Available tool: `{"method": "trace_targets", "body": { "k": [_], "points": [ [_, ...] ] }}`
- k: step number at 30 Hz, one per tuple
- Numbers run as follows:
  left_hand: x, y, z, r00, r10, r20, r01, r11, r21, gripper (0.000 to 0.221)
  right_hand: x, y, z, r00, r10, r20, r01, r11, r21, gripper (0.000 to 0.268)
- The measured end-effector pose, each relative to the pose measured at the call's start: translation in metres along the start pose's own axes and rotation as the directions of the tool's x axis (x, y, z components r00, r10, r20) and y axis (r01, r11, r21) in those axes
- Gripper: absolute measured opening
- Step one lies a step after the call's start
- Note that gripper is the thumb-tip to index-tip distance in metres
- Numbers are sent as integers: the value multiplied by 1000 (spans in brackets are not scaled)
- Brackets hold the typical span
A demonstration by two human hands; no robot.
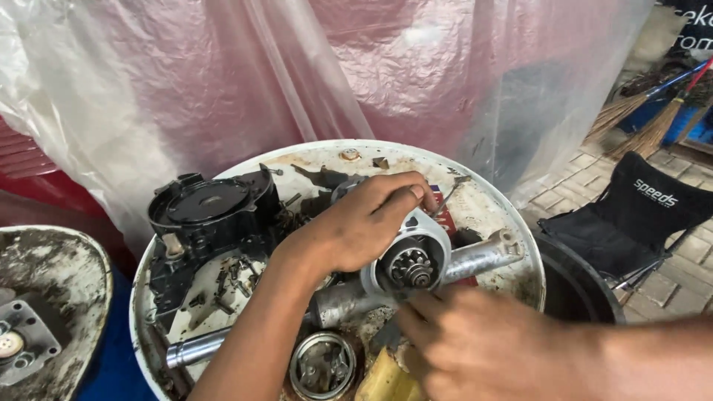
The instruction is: Cleaning and scraping the internal components of a starter motor housing using a metal rod and a cloth.
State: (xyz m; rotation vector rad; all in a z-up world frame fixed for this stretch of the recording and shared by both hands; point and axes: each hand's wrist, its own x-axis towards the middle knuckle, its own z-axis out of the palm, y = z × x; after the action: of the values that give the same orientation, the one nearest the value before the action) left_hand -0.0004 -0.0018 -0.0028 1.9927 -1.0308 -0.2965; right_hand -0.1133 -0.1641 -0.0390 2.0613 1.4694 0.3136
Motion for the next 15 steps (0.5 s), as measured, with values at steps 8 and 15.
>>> {"method": "trace_targets", "body": {
  "k": [8, 15],
  "points": [
    [-6, 8, -4, 993, -100, 61, 103, 993, -50, 31, -89, -12, 46, 903, 370, 218, -428, 724, 541, 38],
    [-2, 2, -3, 997, -75, 35, 77, 995, -61, 37, -70, -6, 14, 935, 346, -80, -210, 722, 660, 24]
  ]
}}
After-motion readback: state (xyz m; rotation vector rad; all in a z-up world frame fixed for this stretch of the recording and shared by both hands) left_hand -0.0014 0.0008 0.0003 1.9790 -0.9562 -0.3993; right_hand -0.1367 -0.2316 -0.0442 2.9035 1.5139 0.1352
